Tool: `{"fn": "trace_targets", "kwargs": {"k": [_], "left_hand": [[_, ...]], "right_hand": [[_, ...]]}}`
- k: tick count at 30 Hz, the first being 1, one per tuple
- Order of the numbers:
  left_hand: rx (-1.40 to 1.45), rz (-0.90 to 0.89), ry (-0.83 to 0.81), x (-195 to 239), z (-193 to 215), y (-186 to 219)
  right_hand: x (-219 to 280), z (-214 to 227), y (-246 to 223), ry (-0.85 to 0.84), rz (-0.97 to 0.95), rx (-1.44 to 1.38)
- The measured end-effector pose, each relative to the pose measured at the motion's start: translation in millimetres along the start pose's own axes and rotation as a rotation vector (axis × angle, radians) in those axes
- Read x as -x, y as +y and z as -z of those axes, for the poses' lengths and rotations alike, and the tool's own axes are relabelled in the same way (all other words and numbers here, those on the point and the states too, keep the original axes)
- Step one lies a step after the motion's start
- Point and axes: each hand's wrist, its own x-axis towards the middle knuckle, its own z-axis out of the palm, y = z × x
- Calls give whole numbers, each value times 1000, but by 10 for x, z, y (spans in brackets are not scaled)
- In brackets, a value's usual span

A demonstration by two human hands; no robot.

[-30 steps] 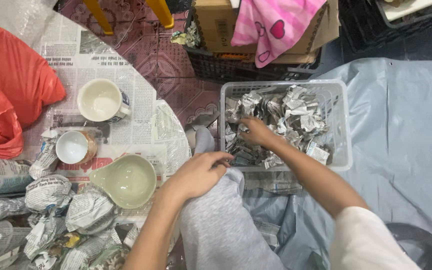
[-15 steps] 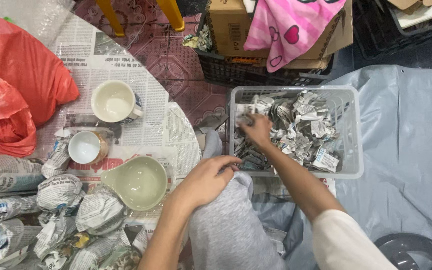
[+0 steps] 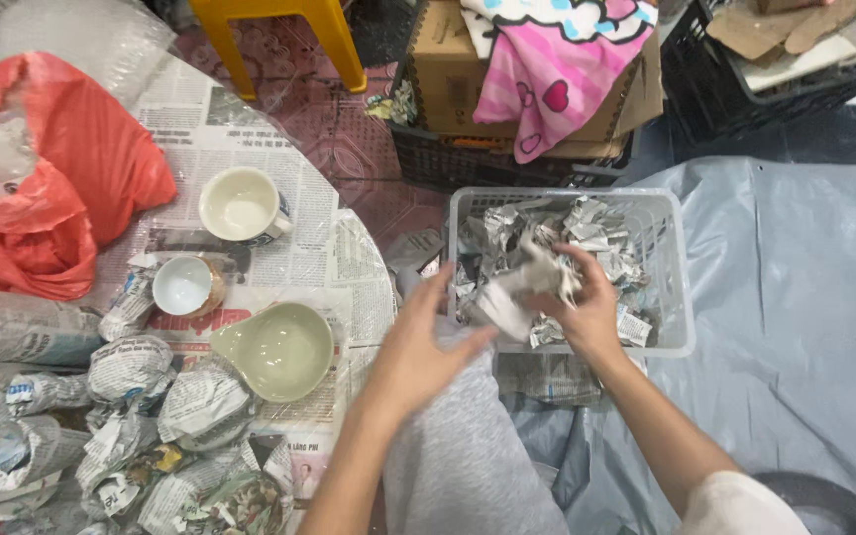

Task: The person sits on the floor and wraps small ceramic items, such as cups and bowls, in newspaper. They fold the paper around each item and place the wrapped bundle into a plastic basket.

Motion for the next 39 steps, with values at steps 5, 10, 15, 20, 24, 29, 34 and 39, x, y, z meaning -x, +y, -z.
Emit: {"fn": "trace_targets", "kwargs": {"k": [5, 10, 15, 20, 24, 29, 34, 39], "left_hand": [[94, 77, -19, 227, 45, 267], [38, 36, -126, 363, 75, 394], [-150, -202, -48, 473, 51, 281], [-176, -89, -217, 208, 32, 130], [-182, 31, -391, -54, -23, 75], [-124, 11, -371, -145, -17, 93], [-98, -11, -321, -135, 4, 67], [-72, 1, -265, -30, 52, 60]], "right_hand": [[287, 60, -296, -61, -26, 18], [98, 128, -53, -48, 17, -306], [-532, 352, 636, 274, -163, 463], [-883, 482, 1312, 235, 61, 679], [-1057, 257, 1728, -146, -6, 1108], [-1322, -113, 2003, -417, 45, 1337], [-1540, -393, 2133, -334, -171, 954], [-1555, -106, 1970, -35, -155, 507]]}}
